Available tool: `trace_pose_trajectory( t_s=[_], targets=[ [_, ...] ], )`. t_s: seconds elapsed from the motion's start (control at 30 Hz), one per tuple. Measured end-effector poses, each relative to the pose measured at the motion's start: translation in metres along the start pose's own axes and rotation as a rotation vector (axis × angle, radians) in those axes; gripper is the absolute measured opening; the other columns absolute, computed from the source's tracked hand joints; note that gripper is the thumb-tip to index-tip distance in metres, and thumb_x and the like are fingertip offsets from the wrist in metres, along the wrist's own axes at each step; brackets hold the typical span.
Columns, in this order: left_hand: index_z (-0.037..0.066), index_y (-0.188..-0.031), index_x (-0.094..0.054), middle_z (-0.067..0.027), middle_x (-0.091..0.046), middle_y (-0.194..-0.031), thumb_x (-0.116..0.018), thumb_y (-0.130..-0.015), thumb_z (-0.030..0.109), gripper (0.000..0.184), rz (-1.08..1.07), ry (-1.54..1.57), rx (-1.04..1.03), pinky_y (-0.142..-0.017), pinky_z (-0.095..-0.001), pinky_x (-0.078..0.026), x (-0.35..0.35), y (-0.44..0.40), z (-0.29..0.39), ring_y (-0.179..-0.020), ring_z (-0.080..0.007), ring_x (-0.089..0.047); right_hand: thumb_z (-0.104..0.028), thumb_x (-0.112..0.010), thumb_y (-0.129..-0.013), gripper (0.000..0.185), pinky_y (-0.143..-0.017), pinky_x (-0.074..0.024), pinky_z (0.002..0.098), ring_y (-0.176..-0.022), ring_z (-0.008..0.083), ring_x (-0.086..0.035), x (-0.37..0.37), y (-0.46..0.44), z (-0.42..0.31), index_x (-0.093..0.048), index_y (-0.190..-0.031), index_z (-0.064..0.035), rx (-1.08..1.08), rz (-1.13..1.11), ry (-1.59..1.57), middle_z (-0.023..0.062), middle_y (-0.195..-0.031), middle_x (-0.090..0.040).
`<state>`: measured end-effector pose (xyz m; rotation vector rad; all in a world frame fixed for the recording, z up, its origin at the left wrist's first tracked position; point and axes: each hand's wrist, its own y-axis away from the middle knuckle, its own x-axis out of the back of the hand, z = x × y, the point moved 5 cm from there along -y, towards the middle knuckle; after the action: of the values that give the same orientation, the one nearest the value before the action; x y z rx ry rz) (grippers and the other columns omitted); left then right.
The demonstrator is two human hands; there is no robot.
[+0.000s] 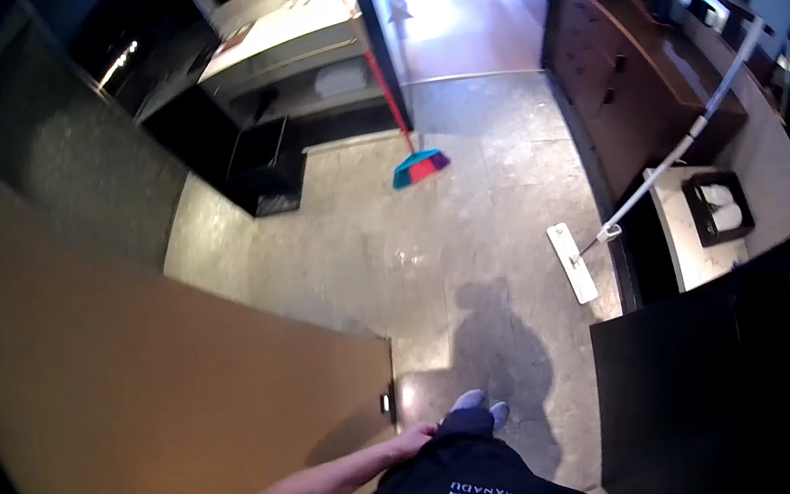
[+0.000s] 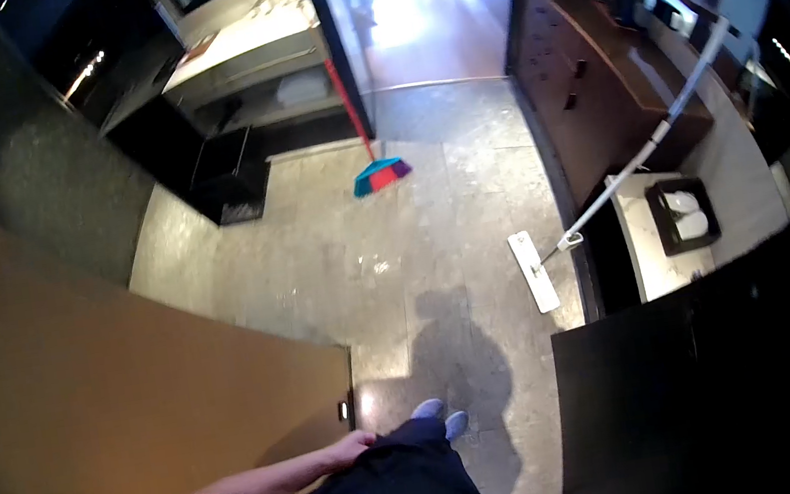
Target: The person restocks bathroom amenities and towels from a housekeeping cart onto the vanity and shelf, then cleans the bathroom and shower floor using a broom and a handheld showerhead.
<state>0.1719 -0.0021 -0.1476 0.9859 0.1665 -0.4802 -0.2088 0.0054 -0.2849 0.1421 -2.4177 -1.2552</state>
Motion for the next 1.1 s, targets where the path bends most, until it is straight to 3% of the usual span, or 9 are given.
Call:
trace_pose_trajectory(
  t_s=[0.03, 0.07, 0.27, 0.57, 0.7, 0.8, 0.87, 1.0, 1.1],
  targets=[
    [0.000, -0.111, -0.056, -0.0047, -0.060, -0.105, -0.061, -0.081, 0.010, 0.032, -0.006, 0.264, -0.149, -0.088, -0.0292, -0.042, -0.006, 0.006, 0.009, -0.098, -0.0150, -0.054, -0.030, -0.057, -0.084, 0.028, -0.052, -0.0440, 0.0319, -0.061, 0.0177, -0.054, -0.007, -0.016, -0.027, -0.058, -0.095, -0.0036, 0.057, -0.016, 0.019, 0.0066, -0.074, -0.058],
    [0.000, -0.118, -0.050, -0.0057, -0.056, -0.114, -0.062, -0.081, 0.014, 0.041, -0.032, 0.032, -0.376, -0.094, -0.0295, -0.038, 0.023, -0.027, -0.026, -0.107, -0.0145, -0.048, -0.030, -0.057, -0.084, 0.028, -0.052, -0.0440, 0.0319, -0.061, 0.0178, -0.054, -0.015, -0.032, -0.059, -0.058, -0.095, -0.0036, 0.118, -0.029, 0.032, 0.0066, -0.074, -0.058],
    [0.000, -0.129, -0.040, -0.0120, -0.040, -0.134, -0.055, -0.084, 0.024, 0.054, -0.174, -0.587, -0.112, -0.103, -0.0331, -0.028, 0.009, -0.071, 0.070, -0.122, -0.0221, -0.037, -0.029, -0.057, -0.084, 0.028, -0.051, -0.0439, 0.0320, -0.060, 0.0179, -0.054, -0.101, -0.124, -0.283, -0.058, -0.094, -0.0038, 0.425, -0.113, 0.158, 0.0065, -0.073, -0.057],
    [0.002, -0.124, -0.045, -0.0148, -0.043, -0.130, -0.044, -0.085, 0.035, 0.051, 0.064, -0.342, 0.092, -0.100, -0.0338, -0.029, 0.177, -0.092, 0.051, -0.118, -0.0279, -0.040, -0.029, -0.057, -0.084, 0.027, -0.050, -0.0437, 0.0321, -0.058, 0.0180, -0.054, -0.309, -0.284, -0.570, -0.058, -0.093, -0.0041, 0.510, -0.099, 0.401, 0.0063, -0.072, -0.056],
    [0.007, -0.105, -0.056, -0.0086, -0.054, -0.100, -0.048, -0.083, 0.040, 0.041, -0.080, -0.084, 0.194, -0.083, -0.0342, -0.038, 0.228, 0.000, 0.218, -0.095, -0.0183, -0.049, -0.029, -0.057, -0.084, 0.026, -0.049, -0.0437, 0.0322, -0.058, 0.0180, -0.053, -0.342, -0.311, -0.598, -0.057, -0.093, -0.0042, 0.447, -0.130, 0.452, 0.0063, -0.071, -0.056],
    [0.007, -0.090, -0.062, -0.0033, -0.056, -0.078, -0.056, -0.078, 0.047, 0.042, -0.044, 0.141, 0.422, -0.066, -0.0340, -0.041, 0.261, -0.012, 0.248, -0.078, -0.0126, -0.051, -0.029, -0.057, -0.084, 0.026, -0.049, -0.0436, 0.0322, -0.057, 0.0181, -0.053, -0.331, -0.299, -0.598, -0.057, -0.092, -0.0042, 0.456, -0.170, 0.346, 0.0062, -0.071, -0.056],
    [0.005, -0.079, -0.064, -0.0034, -0.057, -0.065, -0.062, -0.074, 0.046, 0.041, -0.167, -0.520, 0.204, -0.058, -0.0357, -0.043, 0.270, -0.042, 0.271, -0.064, -0.0162, -0.054, -0.029, -0.057, -0.084, 0.026, -0.049, -0.0436, 0.0322, -0.057, 0.0181, -0.053, -0.304, -0.275, -0.580, -0.057, -0.092, -0.0043, 0.447, -0.210, 0.242, 0.0062, -0.070, -0.056],
    [0.007, -0.077, -0.066, -0.0166, -0.063, -0.075, -0.057, -0.079, 0.035, 0.030, 0.716, -0.989, 0.075, -0.064, -0.0424, -0.049, 0.298, -0.085, 0.316, -0.076, -0.0311, -0.063, -0.029, -0.057, -0.084, 0.026, -0.048, -0.0435, 0.0323, -0.056, 0.0182, -0.053, -0.219, -0.215, -0.500, -0.057, -0.091, -0.0044, 0.312, -0.199, 0.028, 0.0061, -0.070, -0.055],
    [0.007, -0.082, -0.068, -0.0139, -0.065, -0.088, -0.050, -0.085, 0.037, 0.035, 0.606, -1.202, 0.095, -0.070, -0.0445, -0.049, 0.269, -0.101, 0.360, -0.084, -0.0331, -0.062, -0.029, -0.057, -0.084, 0.025, -0.048, -0.0435, 0.0323, -0.056, 0.0182, -0.053, -0.152, -0.159, -0.393, -0.057, -0.091, -0.0045, 0.142, -0.069, -0.132, 0.0061, -0.069, -0.055]
  ],
)
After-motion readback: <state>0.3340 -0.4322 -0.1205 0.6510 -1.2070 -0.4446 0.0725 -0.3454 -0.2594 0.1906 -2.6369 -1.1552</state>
